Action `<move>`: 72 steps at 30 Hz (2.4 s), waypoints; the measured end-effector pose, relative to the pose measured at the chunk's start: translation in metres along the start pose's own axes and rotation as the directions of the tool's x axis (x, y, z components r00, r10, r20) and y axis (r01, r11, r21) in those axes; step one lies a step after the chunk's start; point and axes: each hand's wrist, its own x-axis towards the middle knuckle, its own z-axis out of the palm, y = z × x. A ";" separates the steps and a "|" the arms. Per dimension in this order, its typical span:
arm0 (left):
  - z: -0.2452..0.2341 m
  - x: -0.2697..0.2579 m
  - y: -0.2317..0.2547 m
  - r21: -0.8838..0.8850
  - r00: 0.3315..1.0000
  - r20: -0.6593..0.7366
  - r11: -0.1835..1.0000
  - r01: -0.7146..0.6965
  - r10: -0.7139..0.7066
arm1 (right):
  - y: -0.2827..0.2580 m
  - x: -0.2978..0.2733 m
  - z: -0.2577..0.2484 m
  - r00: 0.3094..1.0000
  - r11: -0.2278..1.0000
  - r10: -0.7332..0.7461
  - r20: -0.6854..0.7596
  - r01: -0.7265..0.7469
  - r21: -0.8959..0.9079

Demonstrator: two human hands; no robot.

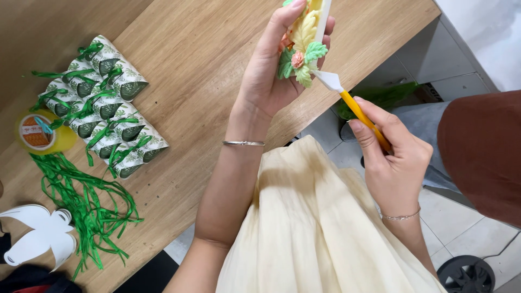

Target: The person arranges small flower- and leaf-shaped wax pieces on a white candle to form a floral decoration, pressing them with a small spatula tool. They also scoop green wax pieces from a melting pot with a ladle and dip the spatula into a cup of water between presses.

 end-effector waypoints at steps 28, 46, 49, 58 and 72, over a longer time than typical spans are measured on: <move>-0.012 0.004 -0.007 0.065 0.942 -0.096 0.946 -0.317 0.322 | 0.001 0.011 0.011 0.979 0.969 0.191 0.066 -0.199 0.148; -0.016 0.002 -0.005 0.173 0.937 -0.065 0.929 -0.327 0.342 | -0.005 0.017 0.012 0.982 0.983 0.183 0.057 -0.181 -0.030; -0.017 0.004 -0.004 0.143 0.943 -0.074 0.939 -0.313 0.326 | -0.005 0.018 0.012 0.986 0.986 0.163 0.043 -0.161 -0.046; -0.036 0.009 -0.006 -0.200 0.985 -0.097 0.966 -0.162 0.145 | 0.006 0.022 0.013 0.981 0.980 0.192 0.013 -0.191 -0.052; -0.051 0.002 -0.011 -0.335 0.997 -0.078 0.942 -0.015 -0.012 | 0.001 0.020 0.021 0.992 0.989 0.107 0.063 -0.100 -0.104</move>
